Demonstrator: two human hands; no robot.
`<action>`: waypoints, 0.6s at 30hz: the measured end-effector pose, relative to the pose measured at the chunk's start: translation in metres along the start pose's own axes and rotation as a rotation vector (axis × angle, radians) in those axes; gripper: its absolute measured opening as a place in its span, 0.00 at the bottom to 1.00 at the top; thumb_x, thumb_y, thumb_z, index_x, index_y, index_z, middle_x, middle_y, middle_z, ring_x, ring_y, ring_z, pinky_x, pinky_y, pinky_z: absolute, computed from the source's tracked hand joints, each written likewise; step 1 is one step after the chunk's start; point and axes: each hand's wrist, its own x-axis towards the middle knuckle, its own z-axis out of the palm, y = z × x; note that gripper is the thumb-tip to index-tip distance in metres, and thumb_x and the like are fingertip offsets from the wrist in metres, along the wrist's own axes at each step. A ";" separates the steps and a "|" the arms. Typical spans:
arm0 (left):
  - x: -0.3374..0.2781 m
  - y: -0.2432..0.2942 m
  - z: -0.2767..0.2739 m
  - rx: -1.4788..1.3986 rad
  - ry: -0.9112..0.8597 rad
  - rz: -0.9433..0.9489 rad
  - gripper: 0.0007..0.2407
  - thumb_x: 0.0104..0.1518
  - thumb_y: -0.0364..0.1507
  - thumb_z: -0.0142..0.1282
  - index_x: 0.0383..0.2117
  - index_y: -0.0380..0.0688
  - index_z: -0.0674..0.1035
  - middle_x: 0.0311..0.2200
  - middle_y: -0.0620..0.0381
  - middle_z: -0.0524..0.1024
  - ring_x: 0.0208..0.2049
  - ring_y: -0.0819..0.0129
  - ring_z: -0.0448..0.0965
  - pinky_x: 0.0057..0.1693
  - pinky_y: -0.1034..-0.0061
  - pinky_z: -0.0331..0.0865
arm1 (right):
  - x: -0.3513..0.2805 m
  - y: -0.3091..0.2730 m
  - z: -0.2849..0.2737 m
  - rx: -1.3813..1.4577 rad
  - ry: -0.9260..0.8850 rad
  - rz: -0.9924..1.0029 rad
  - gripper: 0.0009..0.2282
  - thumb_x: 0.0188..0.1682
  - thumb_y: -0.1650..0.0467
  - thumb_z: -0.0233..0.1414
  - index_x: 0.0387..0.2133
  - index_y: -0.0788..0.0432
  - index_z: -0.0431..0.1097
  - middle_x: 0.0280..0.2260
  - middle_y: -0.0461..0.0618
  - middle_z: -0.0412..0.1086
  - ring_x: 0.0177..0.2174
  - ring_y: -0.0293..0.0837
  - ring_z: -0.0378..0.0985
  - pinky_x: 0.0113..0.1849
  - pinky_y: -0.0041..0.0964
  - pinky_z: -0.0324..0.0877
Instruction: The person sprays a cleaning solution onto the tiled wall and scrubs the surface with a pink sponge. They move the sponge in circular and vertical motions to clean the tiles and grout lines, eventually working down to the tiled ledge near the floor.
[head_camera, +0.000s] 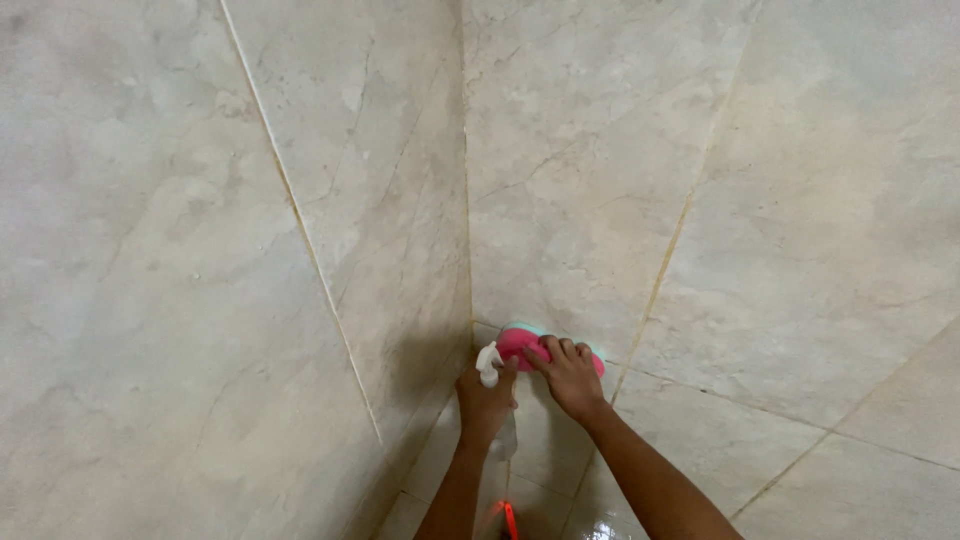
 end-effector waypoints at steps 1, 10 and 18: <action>0.000 0.003 -0.001 -0.001 0.003 0.002 0.11 0.56 0.32 0.65 0.22 0.36 0.79 0.13 0.58 0.75 0.12 0.73 0.74 0.21 0.74 0.69 | 0.000 0.001 0.002 0.000 0.002 -0.003 0.26 0.42 0.72 0.51 0.57 0.42 0.66 0.50 0.47 0.64 0.47 0.49 0.65 0.46 0.50 0.59; 0.001 0.006 -0.010 0.035 0.060 0.047 0.13 0.55 0.32 0.66 0.23 0.33 0.77 0.14 0.53 0.75 0.12 0.71 0.75 0.22 0.73 0.68 | 0.020 0.010 -0.006 -0.036 0.126 -0.076 0.28 0.41 0.72 0.52 0.59 0.44 0.65 0.52 0.49 0.65 0.46 0.49 0.66 0.44 0.50 0.61; 0.007 -0.002 -0.009 -0.115 0.061 0.064 0.08 0.55 0.26 0.62 0.37 0.37 0.79 0.21 0.55 0.77 0.13 0.73 0.74 0.21 0.75 0.70 | 0.121 0.034 -0.083 -0.142 0.457 -0.065 0.27 0.44 0.74 0.56 0.60 0.44 0.68 0.51 0.50 0.68 0.44 0.49 0.68 0.44 0.50 0.58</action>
